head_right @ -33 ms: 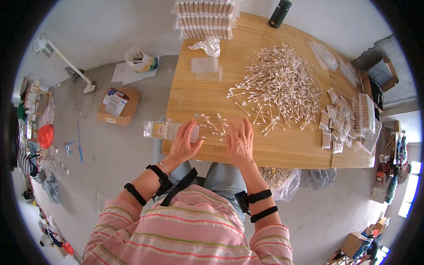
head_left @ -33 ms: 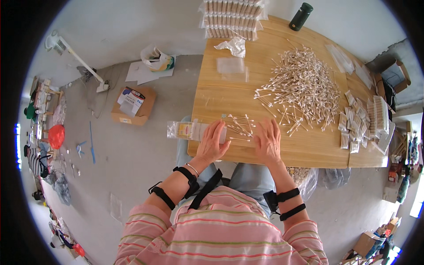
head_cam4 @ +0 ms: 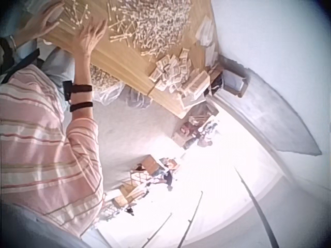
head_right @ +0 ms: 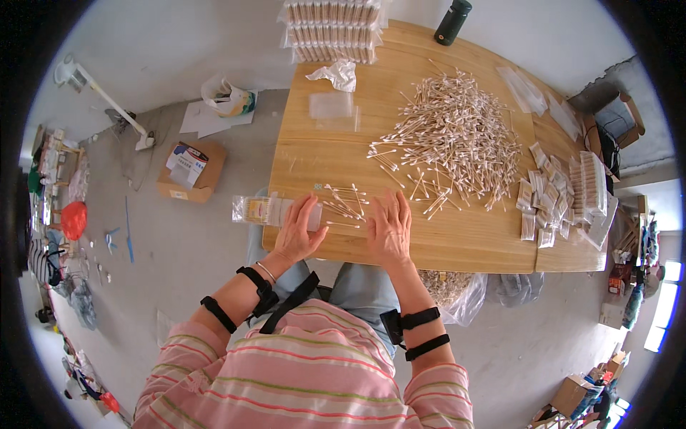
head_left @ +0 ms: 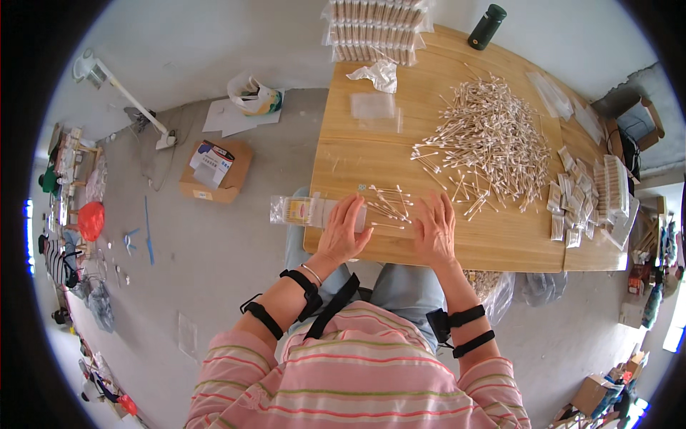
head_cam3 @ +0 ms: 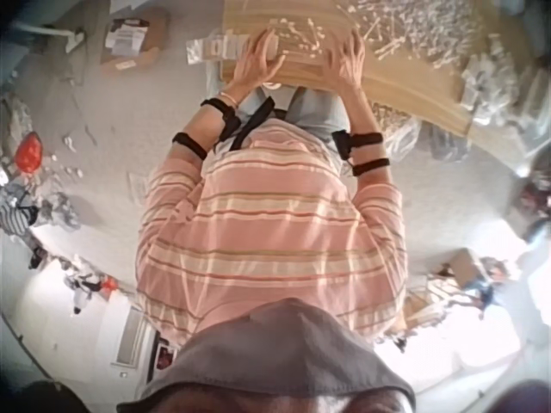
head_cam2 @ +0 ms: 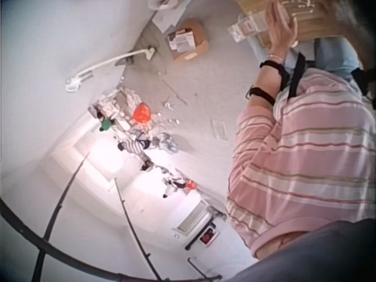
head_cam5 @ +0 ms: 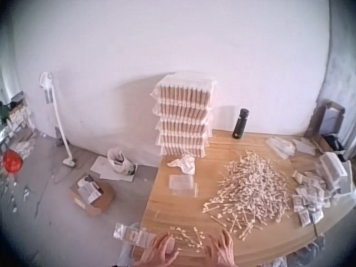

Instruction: Counting out cotton swabs and placing them into small plastic bags.

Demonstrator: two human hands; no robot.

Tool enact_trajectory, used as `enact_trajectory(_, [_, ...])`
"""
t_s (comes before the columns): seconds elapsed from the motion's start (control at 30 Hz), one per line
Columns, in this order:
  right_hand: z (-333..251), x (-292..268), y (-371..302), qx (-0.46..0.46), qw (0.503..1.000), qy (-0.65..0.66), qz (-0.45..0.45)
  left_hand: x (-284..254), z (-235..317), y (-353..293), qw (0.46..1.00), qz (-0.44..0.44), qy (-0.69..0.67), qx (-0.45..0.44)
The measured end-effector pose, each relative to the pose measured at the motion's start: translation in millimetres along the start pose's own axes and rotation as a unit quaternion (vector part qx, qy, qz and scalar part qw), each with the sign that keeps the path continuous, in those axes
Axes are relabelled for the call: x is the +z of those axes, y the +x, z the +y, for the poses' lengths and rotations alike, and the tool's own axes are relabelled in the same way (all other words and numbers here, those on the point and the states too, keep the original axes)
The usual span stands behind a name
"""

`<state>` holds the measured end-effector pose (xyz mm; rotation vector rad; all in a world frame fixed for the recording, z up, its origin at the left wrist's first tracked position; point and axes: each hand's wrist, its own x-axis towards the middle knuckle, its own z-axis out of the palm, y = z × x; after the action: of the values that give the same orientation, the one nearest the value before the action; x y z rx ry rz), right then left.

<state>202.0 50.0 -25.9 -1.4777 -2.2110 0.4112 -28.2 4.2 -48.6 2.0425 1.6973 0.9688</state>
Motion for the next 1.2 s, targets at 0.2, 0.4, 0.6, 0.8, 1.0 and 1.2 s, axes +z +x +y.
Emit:
enact_trajectory(0.2, [-27.8,14.9,-0.3,-0.067,0.995,-0.023,-0.069,0.5,-4.1,-0.3,0.999,0.008,0.041,0.035])
enact_trajectory(0.4, [-35.0,14.9,-9.4,-0.09,0.993,-0.01,-0.072,1.0,-2.5,-1.9,1.0,-0.001,0.016,0.018])
enact_trajectory(0.6, [-28.6,11.7,2.4,-0.062,0.998,0.016,0.014,-2.7,1.2,-0.3,1.0,0.006,0.008,-0.005])
enact_trajectory(0.8, [-35.1,33.7,38.8,0.014,0.999,0.031,0.031,-1.9,1.3,0.8,1.0,0.003,0.003,-0.016])
enact_trajectory(1.0, [-37.9,45.6,57.6,0.023,0.999,0.023,-0.041,-0.7,1.4,-0.4,1.0,0.002,-0.003,-0.021])
enact_trajectory(1.2, [-22.6,22.6,53.8,0.02,0.994,0.088,0.055,0.8,-5.3,-2.3,0.998,0.027,-0.045,-0.027])
